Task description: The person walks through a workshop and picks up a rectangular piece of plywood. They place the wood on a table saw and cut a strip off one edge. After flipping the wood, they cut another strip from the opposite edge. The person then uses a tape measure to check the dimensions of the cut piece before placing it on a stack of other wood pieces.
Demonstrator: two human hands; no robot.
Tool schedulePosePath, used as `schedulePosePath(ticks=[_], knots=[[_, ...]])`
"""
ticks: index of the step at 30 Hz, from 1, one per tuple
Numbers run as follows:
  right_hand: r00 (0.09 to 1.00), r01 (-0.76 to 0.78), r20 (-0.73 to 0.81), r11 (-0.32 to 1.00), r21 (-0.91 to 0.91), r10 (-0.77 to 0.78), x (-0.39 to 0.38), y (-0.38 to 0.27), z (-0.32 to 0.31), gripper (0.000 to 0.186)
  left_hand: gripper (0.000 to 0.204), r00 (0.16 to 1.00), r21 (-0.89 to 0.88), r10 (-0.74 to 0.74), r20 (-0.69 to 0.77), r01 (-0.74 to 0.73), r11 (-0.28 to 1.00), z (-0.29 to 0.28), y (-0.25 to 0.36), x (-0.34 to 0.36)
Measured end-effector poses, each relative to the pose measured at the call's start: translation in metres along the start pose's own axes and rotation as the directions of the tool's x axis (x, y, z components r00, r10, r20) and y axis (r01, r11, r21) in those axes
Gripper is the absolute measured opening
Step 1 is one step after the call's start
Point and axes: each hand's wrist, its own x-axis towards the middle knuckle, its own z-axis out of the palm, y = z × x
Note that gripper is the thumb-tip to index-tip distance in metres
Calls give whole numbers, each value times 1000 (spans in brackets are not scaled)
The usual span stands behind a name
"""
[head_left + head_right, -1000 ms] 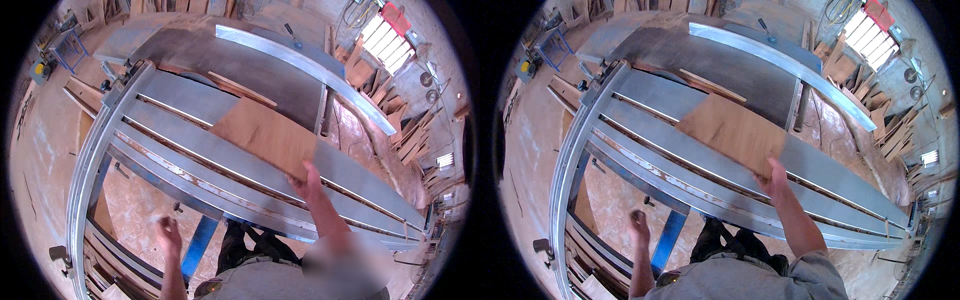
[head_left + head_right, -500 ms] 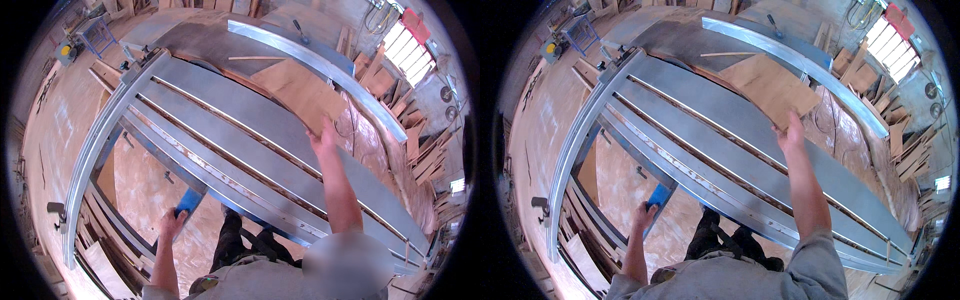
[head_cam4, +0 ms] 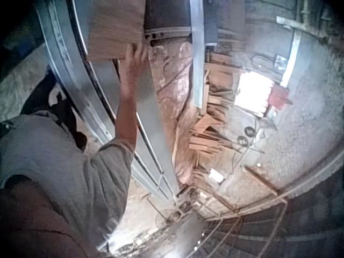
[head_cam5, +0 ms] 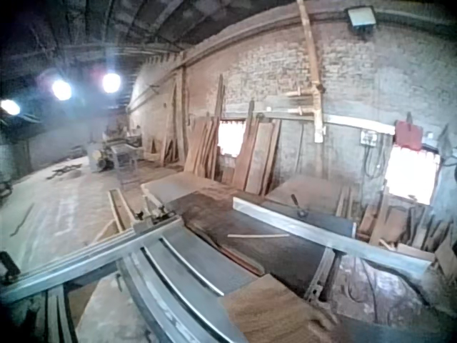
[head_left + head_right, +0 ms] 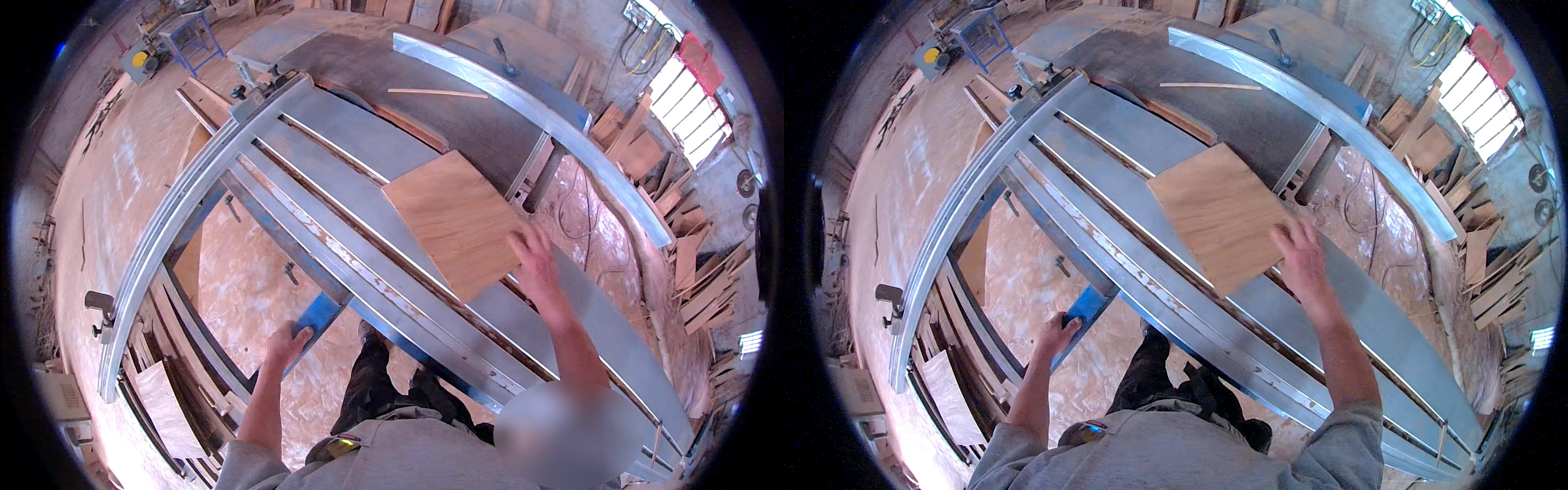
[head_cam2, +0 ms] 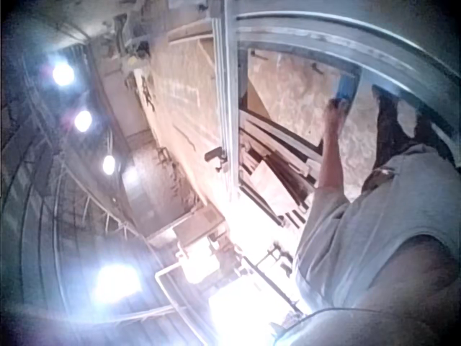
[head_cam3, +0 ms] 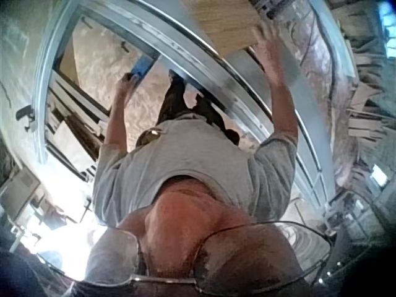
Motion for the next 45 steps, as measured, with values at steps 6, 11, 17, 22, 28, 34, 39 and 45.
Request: schedulePosePath(ticks=[6, 11, 17, 22, 28, 34, 39, 45], knots=[[689, -653, 433, 238, 719, 581, -6, 31, 51, 48, 60, 997, 27, -57, 56, 56, 998, -13, 16, -10], [536, -199, 774, -841, 503, 337, -7, -28, 45, 41, 61, 993, 22, -80, 89, 78, 997, -22, 8, -12], [512, -379, 740, -658, 651, 437, 10, -61, 68, 45, 60, 973, 34, -49, 224, 42, 999, -38, 9, 2], [452, -435, 664, -502, 747, 596, 10, -56, 98, 45, 48, 935, -84, 249, 253, -236, 968, -123, 18, 89], [322, -597, 551, -287, 749, 769, 27, -85, 77, 51, 33, 676, -114, 357, -644, -546, 830, -352, 160, 284], [352, -570, 546, -289, 769, 760, 20, -87, 85, 52, 57, 699, -180, 162, -697, -389, 904, -415, 200, 455], [362, -593, 567, -287, 752, 739, 22, -91, 83, 52, 62, 738, -119, 129, -662, -273, 955, -422, 213, 513], [370, -587, 551, -271, 763, 748, 27, -94, 86, 52, 52, 772, -86, 14, -636, -89, 992, -447, 206, 545]])
